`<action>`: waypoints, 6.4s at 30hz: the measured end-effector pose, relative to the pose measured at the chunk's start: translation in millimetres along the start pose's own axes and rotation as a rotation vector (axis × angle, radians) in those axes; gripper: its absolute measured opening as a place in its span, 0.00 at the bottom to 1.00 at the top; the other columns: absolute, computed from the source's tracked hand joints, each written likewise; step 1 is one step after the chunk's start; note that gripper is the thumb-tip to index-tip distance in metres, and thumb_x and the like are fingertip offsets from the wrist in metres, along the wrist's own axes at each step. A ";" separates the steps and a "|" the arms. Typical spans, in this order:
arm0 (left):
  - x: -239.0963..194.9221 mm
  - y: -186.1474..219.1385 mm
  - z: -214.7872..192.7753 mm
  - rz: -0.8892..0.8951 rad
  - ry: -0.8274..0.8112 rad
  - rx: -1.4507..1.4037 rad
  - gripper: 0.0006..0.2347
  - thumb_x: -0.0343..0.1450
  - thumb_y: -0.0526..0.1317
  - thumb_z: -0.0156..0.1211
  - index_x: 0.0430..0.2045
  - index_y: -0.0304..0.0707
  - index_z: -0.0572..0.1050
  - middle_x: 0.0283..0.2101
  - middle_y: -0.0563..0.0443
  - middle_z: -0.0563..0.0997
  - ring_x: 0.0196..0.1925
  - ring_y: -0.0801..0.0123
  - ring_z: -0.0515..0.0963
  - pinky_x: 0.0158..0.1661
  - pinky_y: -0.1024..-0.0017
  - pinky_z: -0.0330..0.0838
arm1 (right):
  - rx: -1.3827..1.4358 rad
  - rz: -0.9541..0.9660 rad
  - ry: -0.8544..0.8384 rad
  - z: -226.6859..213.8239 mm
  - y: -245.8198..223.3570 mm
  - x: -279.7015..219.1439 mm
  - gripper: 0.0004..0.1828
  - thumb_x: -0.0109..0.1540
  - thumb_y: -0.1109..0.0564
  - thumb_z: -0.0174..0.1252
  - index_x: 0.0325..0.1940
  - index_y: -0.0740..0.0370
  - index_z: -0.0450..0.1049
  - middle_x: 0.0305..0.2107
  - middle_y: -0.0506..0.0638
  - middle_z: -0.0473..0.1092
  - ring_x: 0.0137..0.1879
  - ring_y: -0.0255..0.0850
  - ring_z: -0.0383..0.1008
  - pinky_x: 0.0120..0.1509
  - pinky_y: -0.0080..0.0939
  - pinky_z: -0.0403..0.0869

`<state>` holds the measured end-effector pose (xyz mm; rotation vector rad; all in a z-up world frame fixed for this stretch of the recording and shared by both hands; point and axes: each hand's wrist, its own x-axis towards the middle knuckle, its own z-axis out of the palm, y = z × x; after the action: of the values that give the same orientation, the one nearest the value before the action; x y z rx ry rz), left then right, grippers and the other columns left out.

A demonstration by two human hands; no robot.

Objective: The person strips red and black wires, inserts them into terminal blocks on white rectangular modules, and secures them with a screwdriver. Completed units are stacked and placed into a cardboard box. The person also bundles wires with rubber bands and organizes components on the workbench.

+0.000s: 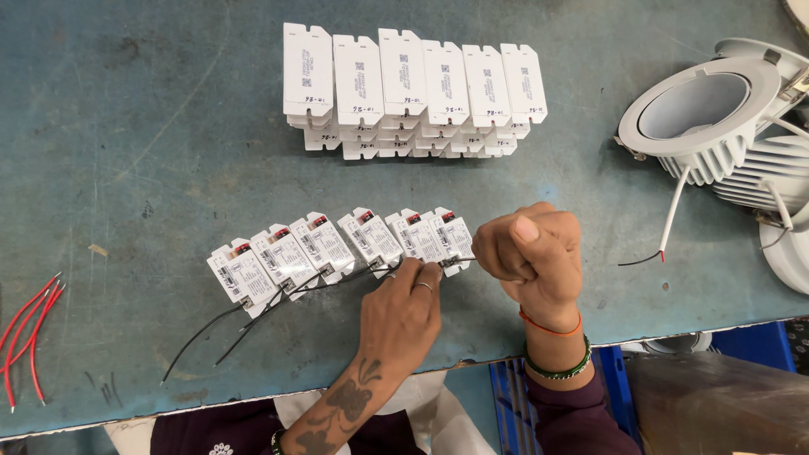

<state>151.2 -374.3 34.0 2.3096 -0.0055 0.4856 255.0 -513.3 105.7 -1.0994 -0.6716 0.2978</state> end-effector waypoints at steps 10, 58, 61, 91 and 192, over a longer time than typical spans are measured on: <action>-0.6 0.1 7.8 -0.002 -0.016 0.007 0.09 0.69 0.31 0.59 0.41 0.30 0.79 0.35 0.47 0.75 0.30 0.60 0.81 0.26 0.64 0.73 | -0.037 -0.021 -0.045 4.0 2.1 0.4 0.30 0.71 0.57 0.45 0.14 0.59 0.48 0.10 0.45 0.51 0.17 0.33 0.49 0.24 0.38 0.48; -84.3 -184.0 -214.0 -0.490 0.383 0.772 0.05 0.72 0.38 0.60 0.34 0.35 0.76 0.42 0.44 0.73 0.48 0.49 0.71 0.45 0.53 0.63 | 0.246 0.002 -0.046 -150.6 75.0 -13.0 0.19 0.46 0.65 0.60 0.19 0.51 0.55 0.13 0.39 0.56 0.19 0.29 0.50 0.31 0.35 0.50; -84.6 -184.1 -216.7 -0.419 0.447 0.704 0.04 0.73 0.36 0.58 0.35 0.34 0.73 0.42 0.41 0.75 0.48 0.47 0.73 0.45 0.53 0.65 | 0.244 0.009 0.053 -132.9 62.6 -17.0 0.17 0.53 0.60 0.57 0.18 0.51 0.54 0.13 0.41 0.55 0.20 0.30 0.49 0.32 0.36 0.50; -86.6 -173.2 -253.1 -0.531 0.356 -1.287 0.07 0.74 0.38 0.57 0.43 0.40 0.73 0.56 0.39 0.82 0.61 0.63 0.79 0.62 0.65 0.68 | 0.142 -0.057 -0.013 -130.9 50.8 5.8 0.20 0.62 0.59 0.55 0.23 0.50 0.52 0.17 0.38 0.52 0.23 0.27 0.47 0.31 0.28 0.51; -78.0 -122.7 -148.5 -0.216 0.308 -0.198 0.03 0.67 0.31 0.63 0.27 0.30 0.75 0.30 0.43 0.78 0.25 0.51 0.79 0.26 0.61 0.70 | -0.112 -0.228 -0.065 200.6 83.5 30.0 0.28 0.76 0.53 0.43 0.23 0.66 0.64 0.18 0.54 0.65 0.24 0.36 0.58 0.31 0.37 0.58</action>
<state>46.2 -195.8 17.2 1.9951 0.3273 0.6903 159.3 -316.0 98.7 -1.1108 -0.8722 0.1013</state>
